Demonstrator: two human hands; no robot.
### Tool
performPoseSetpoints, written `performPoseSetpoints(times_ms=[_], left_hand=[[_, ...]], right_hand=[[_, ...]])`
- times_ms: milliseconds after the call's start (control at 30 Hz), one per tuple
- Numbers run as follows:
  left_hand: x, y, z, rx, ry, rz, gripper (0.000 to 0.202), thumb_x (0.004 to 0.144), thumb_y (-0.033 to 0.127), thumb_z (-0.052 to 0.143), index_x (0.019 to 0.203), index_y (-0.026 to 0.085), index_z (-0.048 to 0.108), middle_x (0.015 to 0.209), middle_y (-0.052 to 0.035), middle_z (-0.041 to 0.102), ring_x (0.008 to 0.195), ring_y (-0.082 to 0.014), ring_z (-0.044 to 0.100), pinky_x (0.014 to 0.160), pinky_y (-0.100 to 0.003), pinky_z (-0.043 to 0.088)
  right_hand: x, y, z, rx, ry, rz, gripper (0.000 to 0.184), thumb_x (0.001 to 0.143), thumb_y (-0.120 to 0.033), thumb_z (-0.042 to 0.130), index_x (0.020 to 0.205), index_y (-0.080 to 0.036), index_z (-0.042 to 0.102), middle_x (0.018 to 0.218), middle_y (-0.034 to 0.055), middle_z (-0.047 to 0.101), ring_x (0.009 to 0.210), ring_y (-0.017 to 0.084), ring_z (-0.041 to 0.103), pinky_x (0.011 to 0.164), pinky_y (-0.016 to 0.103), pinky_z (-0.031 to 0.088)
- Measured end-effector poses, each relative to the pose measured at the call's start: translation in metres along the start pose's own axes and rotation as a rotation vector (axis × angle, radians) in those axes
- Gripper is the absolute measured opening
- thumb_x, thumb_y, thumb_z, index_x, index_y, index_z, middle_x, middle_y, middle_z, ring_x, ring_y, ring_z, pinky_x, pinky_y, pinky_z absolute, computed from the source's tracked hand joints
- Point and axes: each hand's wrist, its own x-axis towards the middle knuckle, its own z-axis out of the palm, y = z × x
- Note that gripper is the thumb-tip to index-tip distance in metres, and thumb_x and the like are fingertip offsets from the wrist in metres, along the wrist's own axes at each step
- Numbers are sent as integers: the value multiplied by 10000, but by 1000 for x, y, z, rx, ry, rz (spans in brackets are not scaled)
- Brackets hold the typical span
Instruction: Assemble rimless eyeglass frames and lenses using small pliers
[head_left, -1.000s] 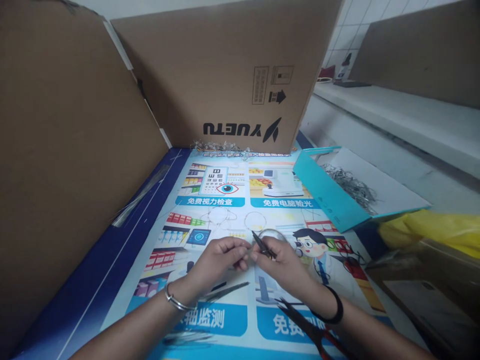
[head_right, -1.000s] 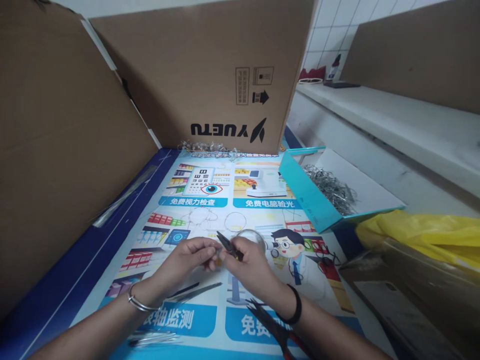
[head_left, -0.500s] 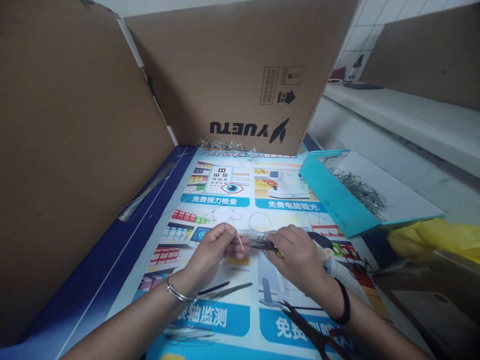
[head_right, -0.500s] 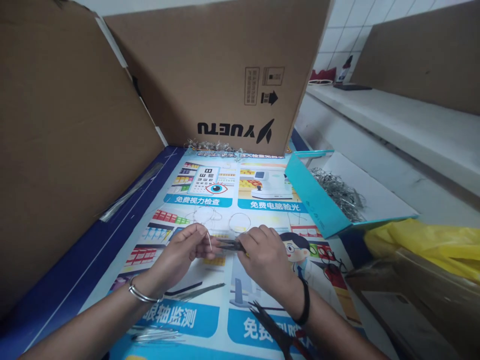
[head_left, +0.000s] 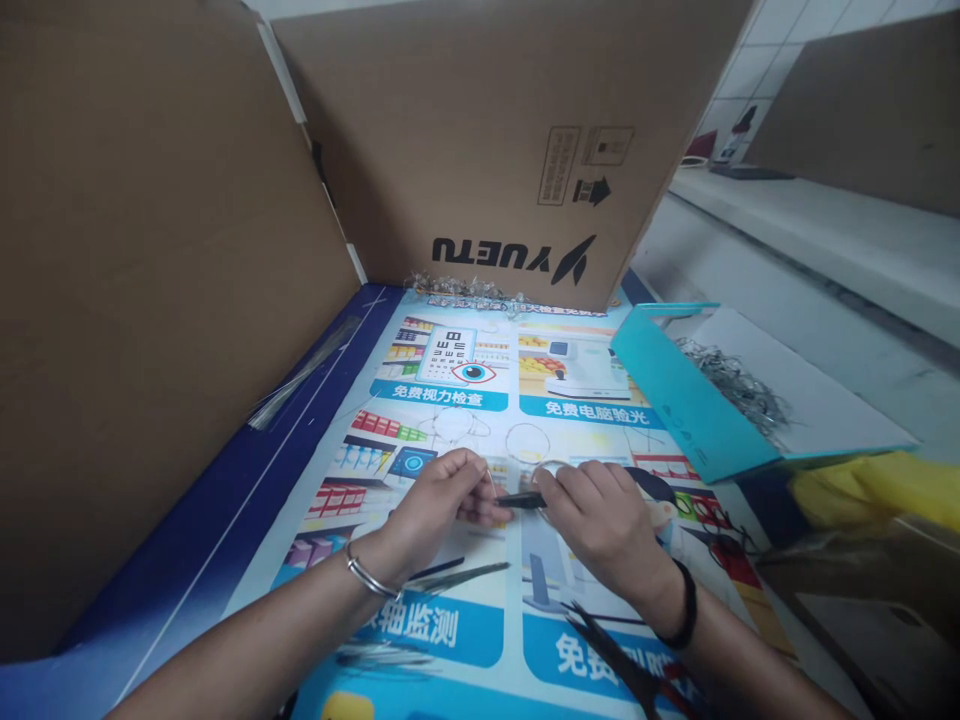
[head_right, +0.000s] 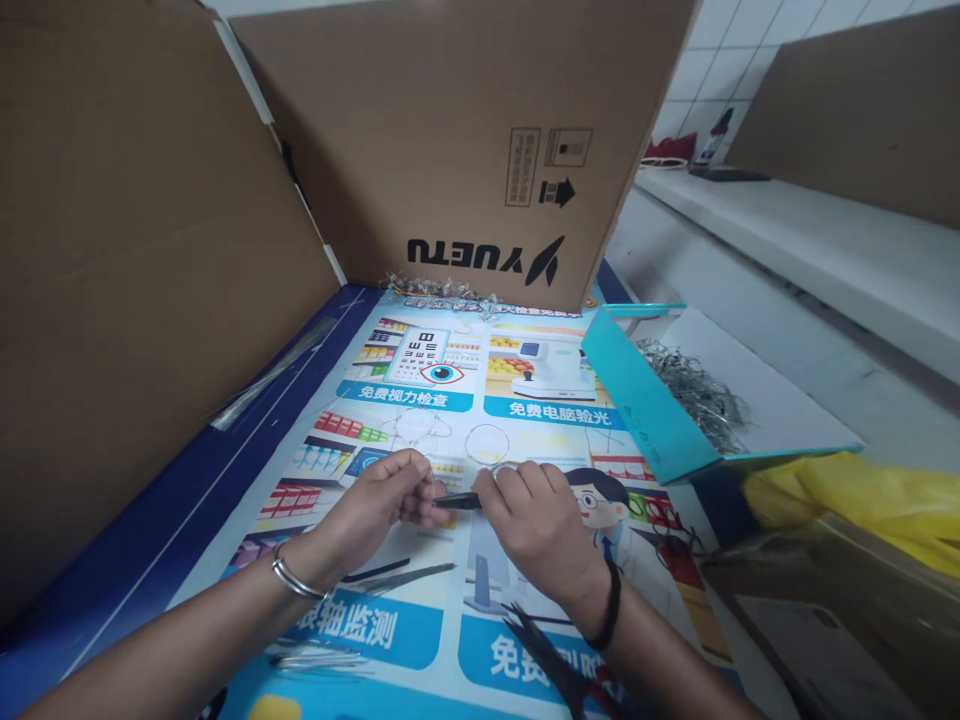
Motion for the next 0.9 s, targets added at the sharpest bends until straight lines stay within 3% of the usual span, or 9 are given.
performPoseSetpoints(times_ms=[600,900], left_hand=[[0,1,0,-28,-13,-71,265,816,377,553,717,139,489,651,-18,605,580,-166,674,519,-228,498],[0,-3,-5,108,-56,93,291,847,426,519,756,150,499,746,-27,638,640,-166,682,617,-266,511]], right_hand=[[0,1,0,-7,1,-31,197,870,-172,511,1037,-144,611,772,57,594,708,183,429,637,359,270],[-2,0,2,41,-104,-15,194,837,-175,549,1019,-148,609,752,43,583,707,194,454,639,352,291]])
